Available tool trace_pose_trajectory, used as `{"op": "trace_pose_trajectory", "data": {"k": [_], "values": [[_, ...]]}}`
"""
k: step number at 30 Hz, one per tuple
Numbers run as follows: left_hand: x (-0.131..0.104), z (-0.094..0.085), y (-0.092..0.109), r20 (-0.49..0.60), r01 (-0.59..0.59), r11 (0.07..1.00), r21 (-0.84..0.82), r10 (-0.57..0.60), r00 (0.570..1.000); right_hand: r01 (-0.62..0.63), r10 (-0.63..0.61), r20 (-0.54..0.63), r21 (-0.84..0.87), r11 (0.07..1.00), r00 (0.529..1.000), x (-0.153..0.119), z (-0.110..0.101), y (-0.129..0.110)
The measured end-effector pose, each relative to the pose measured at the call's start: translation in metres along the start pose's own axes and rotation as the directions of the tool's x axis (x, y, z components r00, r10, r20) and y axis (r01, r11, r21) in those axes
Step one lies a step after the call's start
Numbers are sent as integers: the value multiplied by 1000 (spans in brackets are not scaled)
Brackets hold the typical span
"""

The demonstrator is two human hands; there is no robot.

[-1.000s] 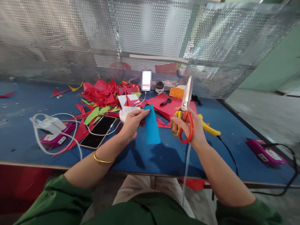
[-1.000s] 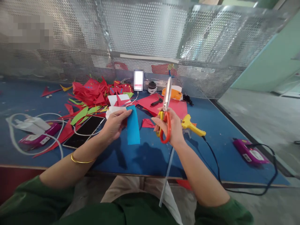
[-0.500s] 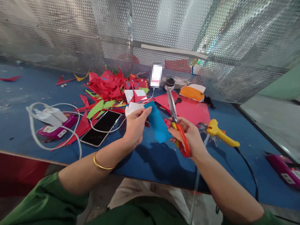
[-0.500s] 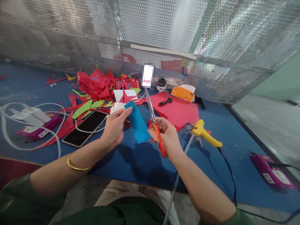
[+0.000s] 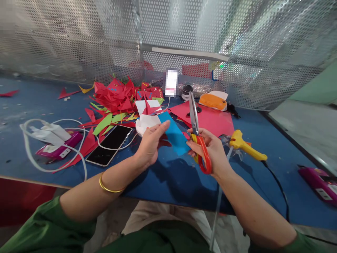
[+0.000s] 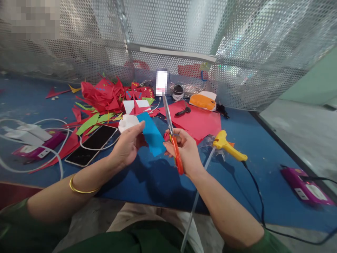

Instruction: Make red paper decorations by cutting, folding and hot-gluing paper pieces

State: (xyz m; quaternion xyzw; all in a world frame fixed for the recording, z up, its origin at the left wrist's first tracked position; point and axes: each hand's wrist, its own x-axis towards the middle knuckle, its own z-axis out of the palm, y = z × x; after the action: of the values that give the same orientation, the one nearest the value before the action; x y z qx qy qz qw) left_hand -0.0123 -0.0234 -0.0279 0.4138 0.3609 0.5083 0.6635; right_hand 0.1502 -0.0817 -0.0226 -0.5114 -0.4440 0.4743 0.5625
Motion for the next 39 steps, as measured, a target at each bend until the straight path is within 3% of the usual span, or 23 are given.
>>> {"op": "trace_pose_trajectory", "data": {"k": [3,5,11,15,22,32,39], "values": [[-8,3,0,189,71,984,164,-102,977,10,-10,0,-13,1000,1000,0,-1,1],[-12,4,0,241,90,969,229,-146,960,16,-16,14,-25,1000,1000,0,0,1],[-8,1,6,122,132,983,129,-148,981,87,-84,21,-212,973,996,-1,-8,-5],[-3,-2,13,58,105,993,46,-107,993,146,-107,123,-377,915,987,-5,-24,-11],[1,-5,15,-7,47,998,46,-46,999,168,-42,203,-660,732,978,-12,-40,-6],[2,-6,12,-31,-18,996,87,21,999,233,-143,184,-780,580,972,-13,-34,-8],[1,-6,11,-32,-31,995,99,34,999,266,-161,212,-766,586,964,-14,-30,-8]]}}
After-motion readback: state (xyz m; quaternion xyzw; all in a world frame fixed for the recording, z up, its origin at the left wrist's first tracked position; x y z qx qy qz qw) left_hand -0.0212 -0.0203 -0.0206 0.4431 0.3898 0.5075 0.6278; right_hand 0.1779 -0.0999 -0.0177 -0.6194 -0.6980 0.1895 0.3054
